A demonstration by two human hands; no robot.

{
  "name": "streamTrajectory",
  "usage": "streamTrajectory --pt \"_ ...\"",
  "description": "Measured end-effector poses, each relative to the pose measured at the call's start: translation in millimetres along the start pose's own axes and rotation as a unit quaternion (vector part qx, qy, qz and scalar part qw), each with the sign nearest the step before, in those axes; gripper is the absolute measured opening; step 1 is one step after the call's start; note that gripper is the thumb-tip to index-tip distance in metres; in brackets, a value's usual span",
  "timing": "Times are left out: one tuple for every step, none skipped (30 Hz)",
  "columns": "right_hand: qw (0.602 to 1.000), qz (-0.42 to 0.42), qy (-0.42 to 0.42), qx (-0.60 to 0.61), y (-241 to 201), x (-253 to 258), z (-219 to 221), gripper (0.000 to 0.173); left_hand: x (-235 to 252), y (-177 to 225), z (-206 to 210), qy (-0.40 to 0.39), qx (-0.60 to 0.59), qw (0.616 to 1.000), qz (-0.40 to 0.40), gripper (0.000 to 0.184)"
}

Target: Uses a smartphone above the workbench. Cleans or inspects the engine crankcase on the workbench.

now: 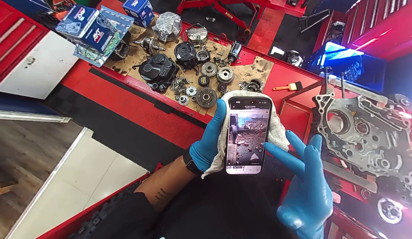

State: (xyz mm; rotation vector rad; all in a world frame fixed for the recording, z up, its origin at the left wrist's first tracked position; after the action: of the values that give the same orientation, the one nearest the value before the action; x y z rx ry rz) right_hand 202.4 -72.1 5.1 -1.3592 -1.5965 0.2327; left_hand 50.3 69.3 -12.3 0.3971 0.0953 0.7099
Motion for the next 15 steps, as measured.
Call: streamTrajectory --pt "1.0 0.0 -0.001 0.001 0.1 0.0 -0.1 0.086 0.1 0.1 -0.1 0.001 0.005 1.0 0.002 0.053" --pt "1.0 0.001 -0.001 0.002 0.1 0.1 -0.4 0.086 0.0 0.1 0.0 0.004 0.008 1.0 0.005 0.052" --pt "1.0 0.002 -0.002 0.003 0.0 0.3 -0.7 0.086 -0.1 0.1 0.0 0.005 0.009 1.0 0.007 0.052" --pt "1.0 0.004 -0.003 0.004 -0.1 0.4 -0.9 0.086 -0.1 0.0 0.0 0.005 0.01 1.0 0.007 0.051" --pt "1.0 0.005 -0.003 0.005 -0.1 0.4 -1.0 0.085 0.0 -0.2 0.0 0.005 0.01 1.0 0.006 0.051" --pt "1.0 0.004 -0.002 0.005 -0.1 0.4 -1.0 0.085 0.2 -0.3 0.1 0.004 0.008 1.0 0.005 0.051" --pt "1.0 0.004 -0.001 0.005 0.0 0.3 -1.0 0.085 0.3 -0.4 0.2 0.003 0.005 1.0 0.002 0.051" --pt "1.0 0.003 0.0 0.004 0.3 0.3 -1.0 0.085 0.3 -0.6 0.2 0.0 0.002 1.0 -0.001 0.052" --pt "1.0 0.002 0.002 0.003 0.7 0.3 -1.0 0.085 0.2 -0.7 0.1 -0.003 -0.001 1.0 -0.004 0.052" --pt "1.0 0.0 0.001 0.003 1.0 0.4 -1.3 0.086 0.2 -0.8 0.5 -0.005 -0.003 1.0 -0.005 0.052" --pt "1.0 0.0 0.001 0.003 1.2 0.6 -1.5 0.086 0.1 -0.7 0.7 -0.005 -0.006 1.0 -0.006 0.052" --pt "1.0 -0.002 0.0 0.003 1.1 0.8 -1.6 0.086 0.2 -0.8 1.1 -0.004 -0.008 1.0 -0.006 0.052" --pt "1.0 -0.002 -0.003 0.001 0.8 1.2 -1.4 0.085 0.4 -0.8 1.7 0.0 -0.006 1.0 -0.006 0.051" --pt "1.0 -0.003 -0.008 -0.004 0.0 1.9 -1.0 0.085 0.6 -0.8 2.1 0.005 -0.001 1.0 -0.004 0.051" --pt "1.0 -0.003 -0.017 -0.009 -1.1 2.9 0.2 0.084 0.8 -0.9 2.1 0.013 0.004 1.0 -0.004 0.051"
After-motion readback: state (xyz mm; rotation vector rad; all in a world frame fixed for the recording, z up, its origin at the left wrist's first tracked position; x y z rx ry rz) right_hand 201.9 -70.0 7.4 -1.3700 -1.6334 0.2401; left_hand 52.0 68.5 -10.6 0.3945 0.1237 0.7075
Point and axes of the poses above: each hand's wrist, its own x-axis towards the middle knuckle, its own z-axis out of the palm, y = z × x, the point moved 2 cm from there along x, towards the middle knuckle, and after that the axes turned 1 degree about x, right-handed, at the moved point
